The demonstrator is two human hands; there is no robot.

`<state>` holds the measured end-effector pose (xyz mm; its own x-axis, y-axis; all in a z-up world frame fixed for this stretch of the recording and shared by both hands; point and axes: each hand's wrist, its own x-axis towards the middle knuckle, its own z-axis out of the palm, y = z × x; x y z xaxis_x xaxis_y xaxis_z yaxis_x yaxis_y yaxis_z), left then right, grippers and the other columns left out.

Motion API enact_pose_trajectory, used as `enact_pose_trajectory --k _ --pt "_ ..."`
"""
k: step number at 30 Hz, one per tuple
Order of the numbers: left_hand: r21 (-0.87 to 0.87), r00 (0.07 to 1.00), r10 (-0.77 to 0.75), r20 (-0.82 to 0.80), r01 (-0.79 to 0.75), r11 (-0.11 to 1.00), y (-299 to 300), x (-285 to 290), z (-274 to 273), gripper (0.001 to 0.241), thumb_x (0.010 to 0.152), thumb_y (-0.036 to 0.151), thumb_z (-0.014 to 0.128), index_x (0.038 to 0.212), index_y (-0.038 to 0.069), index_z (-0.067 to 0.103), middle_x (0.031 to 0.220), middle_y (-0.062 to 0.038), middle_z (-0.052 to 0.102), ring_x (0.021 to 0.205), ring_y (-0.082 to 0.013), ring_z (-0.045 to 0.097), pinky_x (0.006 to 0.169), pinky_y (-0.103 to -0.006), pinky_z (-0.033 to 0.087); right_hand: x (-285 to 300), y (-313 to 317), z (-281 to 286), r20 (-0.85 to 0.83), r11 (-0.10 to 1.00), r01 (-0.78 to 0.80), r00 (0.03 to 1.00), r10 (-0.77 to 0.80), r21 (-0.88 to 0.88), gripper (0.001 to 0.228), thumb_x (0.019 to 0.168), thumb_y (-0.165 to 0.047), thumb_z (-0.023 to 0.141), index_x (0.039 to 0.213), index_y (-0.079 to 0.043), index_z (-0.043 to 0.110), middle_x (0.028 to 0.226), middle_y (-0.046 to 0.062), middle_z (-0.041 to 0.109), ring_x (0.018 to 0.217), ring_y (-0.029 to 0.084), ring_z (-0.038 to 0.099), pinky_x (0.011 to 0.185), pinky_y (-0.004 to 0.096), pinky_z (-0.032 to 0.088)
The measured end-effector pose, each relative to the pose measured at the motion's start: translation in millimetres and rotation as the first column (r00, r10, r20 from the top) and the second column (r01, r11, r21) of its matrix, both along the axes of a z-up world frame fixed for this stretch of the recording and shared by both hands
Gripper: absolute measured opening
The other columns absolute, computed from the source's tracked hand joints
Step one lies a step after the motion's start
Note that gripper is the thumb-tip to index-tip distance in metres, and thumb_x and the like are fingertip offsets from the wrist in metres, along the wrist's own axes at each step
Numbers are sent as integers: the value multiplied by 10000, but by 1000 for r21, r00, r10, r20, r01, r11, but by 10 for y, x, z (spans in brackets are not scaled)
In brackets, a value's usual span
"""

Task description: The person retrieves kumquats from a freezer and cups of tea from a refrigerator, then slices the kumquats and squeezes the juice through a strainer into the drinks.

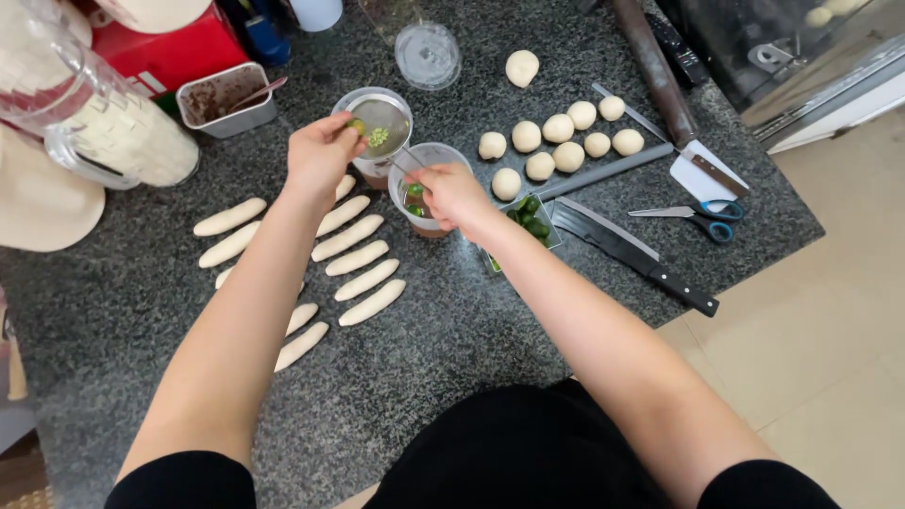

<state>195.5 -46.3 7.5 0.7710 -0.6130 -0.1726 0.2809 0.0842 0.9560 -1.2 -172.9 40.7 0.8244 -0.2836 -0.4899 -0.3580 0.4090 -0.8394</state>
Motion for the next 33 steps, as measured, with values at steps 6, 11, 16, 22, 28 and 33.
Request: enact_pose_trajectory --k 6,11,16,22,28,33 --pt "378 698 -209 685 -96 921 -82 -14 28 270 944 75 696 1201 0 723 1162 -167 733 1048 -257 725 902 -363 564 28 22 -68 -26 1000 7 1000 -7 -11 294 1053 -247 498 1133 -33 683 566 -65 361 403 61 252 374 272 181" --pt "552 384 -449 807 -218 805 -112 -94 254 169 917 126 734 1051 27 764 1131 -197 673 1049 -397 637 896 -484 511 37 87 9 -77 999 23 997 -25 -33 299 1051 -261 520 1146 -30 686 586 -43 415 413 70 296 377 279 195" --pt "534 299 -464 834 -222 816 -120 -21 150 162 906 122 741 1029 17 759 1110 -193 682 1030 -394 647 884 -489 518 52 101 -18 -70 999 28 997 -29 -20 303 1046 -265 518 1156 -34 679 588 -39 404 407 71 285 369 281 189" --pt "526 244 -477 844 -206 825 -130 39 132 94 868 84 740 941 37 775 1040 -180 705 1001 -374 671 881 -479 531 63 117 -9 -87 999 22 996 -24 -27 307 1046 -273 508 1164 -43 673 598 -40 419 405 74 288 371 282 194" --pt "546 130 -531 837 -246 801 -133 62 188 64 858 89 726 864 78 788 982 -173 703 965 -367 674 854 -476 540 74 109 -50 -86 1000 19 996 -21 -20 311 1045 -275 506 1164 -44 677 598 -47 399 409 71 275 372 283 185" --pt "551 125 -539 833 -263 792 -137 92 180 66 850 108 739 872 88 798 941 -162 703 953 -368 673 832 -476 549 77 113 -47 -82 1000 16 997 -17 -13 313 1047 -276 506 1170 -48 681 599 -49 398 416 69 278 377 281 181"
